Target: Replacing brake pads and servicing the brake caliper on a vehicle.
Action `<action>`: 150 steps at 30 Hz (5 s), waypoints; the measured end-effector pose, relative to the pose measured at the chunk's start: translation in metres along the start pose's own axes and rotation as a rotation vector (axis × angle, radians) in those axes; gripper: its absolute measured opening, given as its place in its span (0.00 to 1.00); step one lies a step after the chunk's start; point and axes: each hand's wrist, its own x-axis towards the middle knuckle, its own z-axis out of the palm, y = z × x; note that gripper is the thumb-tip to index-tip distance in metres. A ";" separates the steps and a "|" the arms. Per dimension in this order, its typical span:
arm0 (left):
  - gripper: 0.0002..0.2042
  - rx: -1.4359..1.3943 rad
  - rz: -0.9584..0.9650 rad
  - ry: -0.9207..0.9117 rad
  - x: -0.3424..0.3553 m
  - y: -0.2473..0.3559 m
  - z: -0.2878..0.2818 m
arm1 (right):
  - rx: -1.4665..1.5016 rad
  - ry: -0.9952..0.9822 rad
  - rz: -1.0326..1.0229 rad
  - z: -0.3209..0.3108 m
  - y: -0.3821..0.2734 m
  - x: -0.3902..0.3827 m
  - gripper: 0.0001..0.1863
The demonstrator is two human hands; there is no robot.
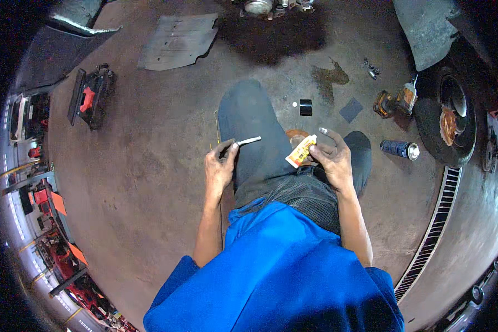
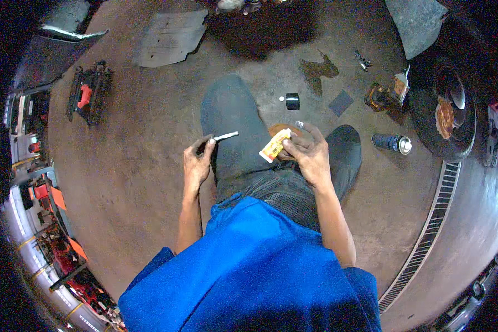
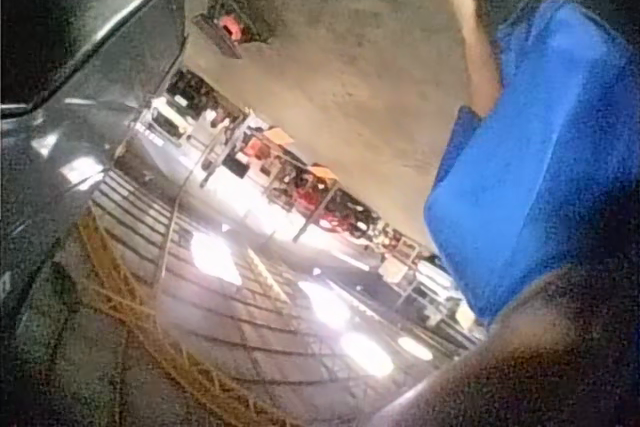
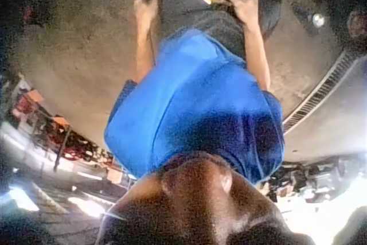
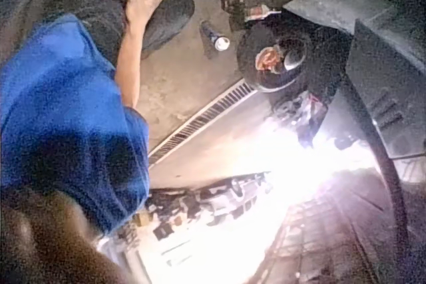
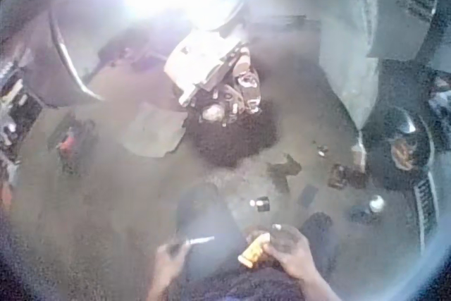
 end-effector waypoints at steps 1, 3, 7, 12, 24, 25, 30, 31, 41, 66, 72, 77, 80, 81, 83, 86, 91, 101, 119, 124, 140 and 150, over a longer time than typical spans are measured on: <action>0.16 0.023 0.066 0.021 0.000 -0.003 0.000 | 0.013 0.008 0.040 0.000 0.001 0.000 0.32; 0.17 0.024 0.052 0.023 -0.002 -0.007 0.001 | -0.001 -0.021 0.001 0.001 0.002 0.002 0.32; 0.17 -0.002 -0.058 -0.007 -0.003 -0.002 0.000 | -0.018 -0.027 0.012 0.002 -0.002 0.002 0.31; 0.15 0.078 0.044 0.176 -0.016 0.039 -0.001 | -0.022 -0.061 -0.044 0.008 -0.017 -0.004 0.32; 0.14 -0.384 -0.008 -0.614 -0.030 0.108 0.036 | -0.209 -0.124 -0.102 0.013 -0.045 -0.031 0.34; 0.14 -0.418 0.067 -0.617 -0.031 0.108 0.037 | -0.242 -0.102 -0.100 0.012 -0.045 -0.031 0.33; 0.12 -0.260 0.224 -0.551 -0.028 0.111 0.041 | -0.275 -0.028 -0.109 0.007 -0.049 -0.036 0.33; 0.12 -0.292 0.232 -0.534 -0.027 0.112 0.042 | -0.296 -0.019 -0.114 0.007 -0.051 -0.038 0.32; 0.10 -0.388 0.227 -0.565 -0.029 0.131 0.044 | -0.320 0.066 -0.116 0.006 -0.063 -0.048 0.32; 0.09 -0.356 0.471 -0.610 -0.030 0.160 0.032 | -0.473 -0.080 -0.380 -0.007 -0.080 -0.063 0.12; 0.09 -0.332 0.447 -0.634 -0.029 0.165 0.027 | -0.428 -0.066 -0.287 -0.005 -0.081 -0.063 0.11; 0.09 -0.310 0.450 -0.642 -0.028 0.165 0.027 | -0.403 -0.076 -0.194 -0.007 -0.082 -0.063 0.11; 0.10 -0.326 0.420 -0.644 -0.028 0.164 0.027 | -0.399 -0.078 -0.205 -0.007 -0.080 -0.062 0.12; 0.10 -0.323 0.409 -0.652 -0.028 0.163 0.027 | -0.377 -0.087 -0.209 -0.007 -0.079 -0.062 0.12; 0.10 -0.319 0.398 -0.660 -0.028 0.163 0.026 | -0.356 -0.096 -0.213 -0.007 -0.078 -0.062 0.12; 0.10 -0.311 0.428 -0.643 -0.028 0.161 0.027 | -0.379 -0.092 -0.187 -0.008 -0.078 -0.061 0.12; 0.10 -0.347 0.421 -0.639 -0.028 0.160 0.029 | -0.356 -0.104 -0.217 -0.008 -0.077 -0.060 0.12; 0.08 -0.341 0.392 -0.639 -0.029 0.161 0.029 | -0.356 -0.111 -0.168 -0.009 -0.077 -0.058 0.12; 0.11 -0.329 0.251 -0.729 -0.021 0.156 0.041 | -0.231 -0.116 -0.082 -0.017 -0.066 -0.039 0.14; 0.14 -0.287 0.205 -0.706 -0.016 0.150 0.054 | -0.169 -0.129 -0.049 -0.024 -0.055 -0.031 0.17; 0.22 0.019 0.068 -0.169 0.012 0.003 -0.024 | -0.273 -0.187 -0.064 -0.033 0.042 0.064 0.27; 0.13 -0.211 -0.048 -0.086 0.012 0.023 -0.013 | -0.320 -0.355 -0.066 0.016 -0.014 0.035 0.24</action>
